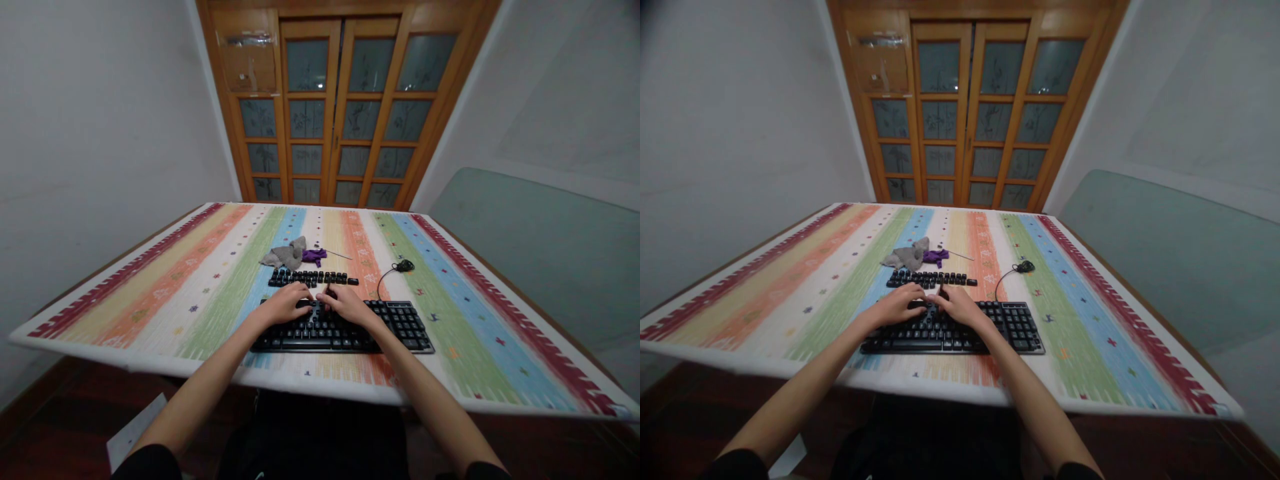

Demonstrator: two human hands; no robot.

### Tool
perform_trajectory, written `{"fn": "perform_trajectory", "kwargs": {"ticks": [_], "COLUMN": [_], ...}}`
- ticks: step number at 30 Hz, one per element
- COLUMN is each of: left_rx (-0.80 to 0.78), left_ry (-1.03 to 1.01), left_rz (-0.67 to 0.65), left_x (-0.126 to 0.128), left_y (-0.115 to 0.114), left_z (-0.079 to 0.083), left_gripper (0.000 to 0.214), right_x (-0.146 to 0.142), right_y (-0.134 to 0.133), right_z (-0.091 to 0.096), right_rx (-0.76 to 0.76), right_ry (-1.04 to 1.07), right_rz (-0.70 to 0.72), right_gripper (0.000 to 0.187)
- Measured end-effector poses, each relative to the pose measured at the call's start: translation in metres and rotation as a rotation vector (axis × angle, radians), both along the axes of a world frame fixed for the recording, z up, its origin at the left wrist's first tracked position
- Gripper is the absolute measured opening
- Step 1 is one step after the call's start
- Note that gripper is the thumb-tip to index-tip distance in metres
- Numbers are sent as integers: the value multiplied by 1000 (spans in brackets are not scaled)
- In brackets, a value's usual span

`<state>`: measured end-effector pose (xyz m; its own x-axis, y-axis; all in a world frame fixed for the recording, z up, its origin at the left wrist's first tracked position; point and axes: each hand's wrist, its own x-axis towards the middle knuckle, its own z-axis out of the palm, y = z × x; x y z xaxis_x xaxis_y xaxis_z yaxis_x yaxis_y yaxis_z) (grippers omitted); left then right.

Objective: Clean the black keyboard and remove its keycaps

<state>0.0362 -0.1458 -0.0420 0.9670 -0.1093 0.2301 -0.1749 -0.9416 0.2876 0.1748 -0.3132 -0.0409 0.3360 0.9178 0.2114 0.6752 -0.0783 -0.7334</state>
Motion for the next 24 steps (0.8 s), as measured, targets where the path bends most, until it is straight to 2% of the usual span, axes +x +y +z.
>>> {"fn": "perform_trajectory", "kwargs": {"ticks": [6,14,21,24], "left_rx": [-144,-180,-255,-205], "left_ry": [34,27,-133,-202], "left_rz": [-87,-141,-156,-114], "left_x": [4,15,26,32], "left_y": [-10,-15,-8,-3], "left_z": [13,18,15,11], "left_gripper": [23,17,7,5], "right_x": [1,2,7,9], "right_y": [-8,-16,-25,-30], "right_z": [12,19,11,4], "right_rx": [43,84,126,113], "right_ry": [-10,-99,-58,-78], "right_rz": [16,12,-35,-27], "right_gripper": [27,29,29,31]}}
